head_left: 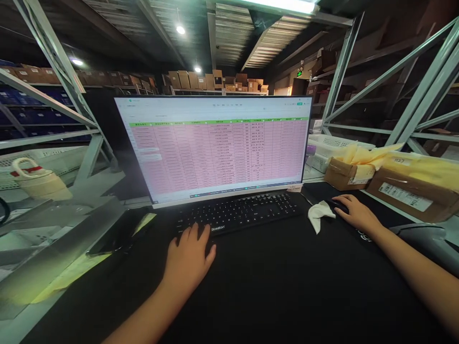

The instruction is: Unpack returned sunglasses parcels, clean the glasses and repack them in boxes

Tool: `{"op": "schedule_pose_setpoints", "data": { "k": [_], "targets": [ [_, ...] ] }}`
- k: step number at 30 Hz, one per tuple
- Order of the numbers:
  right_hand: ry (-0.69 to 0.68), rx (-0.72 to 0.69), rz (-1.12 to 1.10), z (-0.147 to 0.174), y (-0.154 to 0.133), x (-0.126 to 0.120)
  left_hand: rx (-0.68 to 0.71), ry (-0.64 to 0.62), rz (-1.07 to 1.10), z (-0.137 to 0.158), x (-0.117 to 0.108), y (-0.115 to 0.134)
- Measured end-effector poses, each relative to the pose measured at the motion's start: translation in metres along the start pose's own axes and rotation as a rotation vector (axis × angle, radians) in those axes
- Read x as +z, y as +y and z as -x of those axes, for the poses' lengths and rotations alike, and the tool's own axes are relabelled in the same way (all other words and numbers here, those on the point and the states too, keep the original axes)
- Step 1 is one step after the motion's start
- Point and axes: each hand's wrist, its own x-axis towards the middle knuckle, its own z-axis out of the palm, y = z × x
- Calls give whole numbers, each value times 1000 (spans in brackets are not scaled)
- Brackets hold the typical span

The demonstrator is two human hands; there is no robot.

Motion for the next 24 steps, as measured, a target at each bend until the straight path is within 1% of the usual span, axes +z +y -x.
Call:
{"op": "schedule_pose_setpoints", "data": {
  "k": [14, 24],
  "targets": [
    [23, -13, -2, 0, 1, 0, 4, 18, -2, 1, 3, -1],
    [15, -13, 5, 1, 4, 3, 6, 13, -13, -1, 4, 0]
  ]
}}
